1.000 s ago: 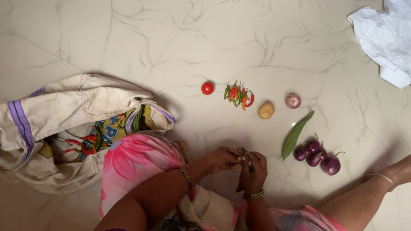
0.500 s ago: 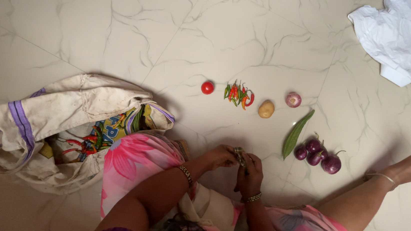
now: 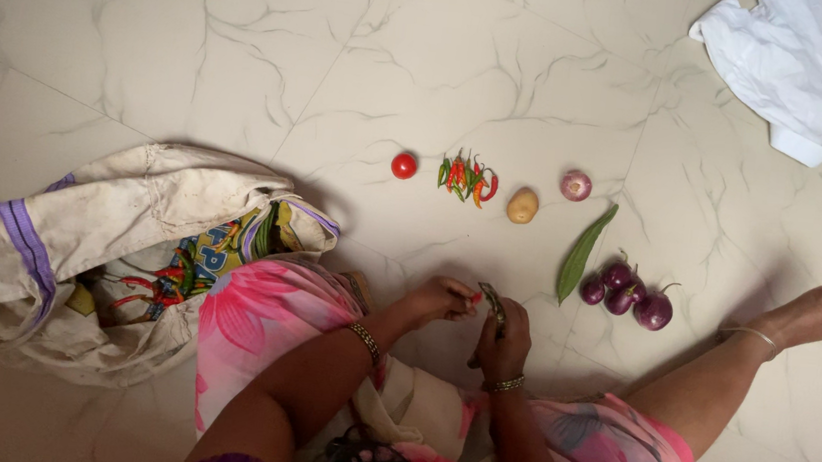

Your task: The person sits on the floor and uses a small knife to peel the outer skin off a green chili pepper and then a red onion. Various other vegetables are arranged on the floor nearby.

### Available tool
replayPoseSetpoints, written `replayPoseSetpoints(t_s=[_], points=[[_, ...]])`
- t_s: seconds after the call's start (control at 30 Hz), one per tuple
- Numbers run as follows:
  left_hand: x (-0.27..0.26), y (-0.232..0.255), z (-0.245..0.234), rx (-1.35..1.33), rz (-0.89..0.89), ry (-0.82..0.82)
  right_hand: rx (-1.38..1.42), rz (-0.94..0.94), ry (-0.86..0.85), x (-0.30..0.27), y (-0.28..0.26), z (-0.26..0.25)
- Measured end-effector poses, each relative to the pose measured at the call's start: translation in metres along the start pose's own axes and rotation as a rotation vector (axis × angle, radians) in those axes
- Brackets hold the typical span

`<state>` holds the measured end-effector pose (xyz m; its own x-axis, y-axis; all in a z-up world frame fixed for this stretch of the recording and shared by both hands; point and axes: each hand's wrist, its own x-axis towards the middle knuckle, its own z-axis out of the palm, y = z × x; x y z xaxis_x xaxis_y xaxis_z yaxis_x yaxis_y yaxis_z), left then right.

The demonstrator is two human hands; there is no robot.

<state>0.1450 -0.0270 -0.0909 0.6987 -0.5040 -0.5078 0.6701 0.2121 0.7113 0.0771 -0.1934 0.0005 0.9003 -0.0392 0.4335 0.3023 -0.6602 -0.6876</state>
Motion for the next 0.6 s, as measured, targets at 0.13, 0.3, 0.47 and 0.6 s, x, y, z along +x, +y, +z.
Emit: replayPoseSetpoints(t_s=[0.13,0.3,0.47,0.6], points=[[-0.002,-0.002,0.000,-0.049,0.032,-0.008,0.050,-0.057,-0.036,-0.008,-0.005,0.007],[0.003,-0.006,-0.001,-0.011,0.009,0.033,0.036,-0.116,-0.063,-0.013,-0.004,0.012],[0.007,-0.012,-0.006,-0.046,0.014,-0.015,0.032,-0.139,-0.042,-0.008,0.005,0.011],[0.009,-0.012,-0.006,-0.008,0.038,-0.025,0.021,-0.010,-0.042,-0.008,0.010,0.007]])
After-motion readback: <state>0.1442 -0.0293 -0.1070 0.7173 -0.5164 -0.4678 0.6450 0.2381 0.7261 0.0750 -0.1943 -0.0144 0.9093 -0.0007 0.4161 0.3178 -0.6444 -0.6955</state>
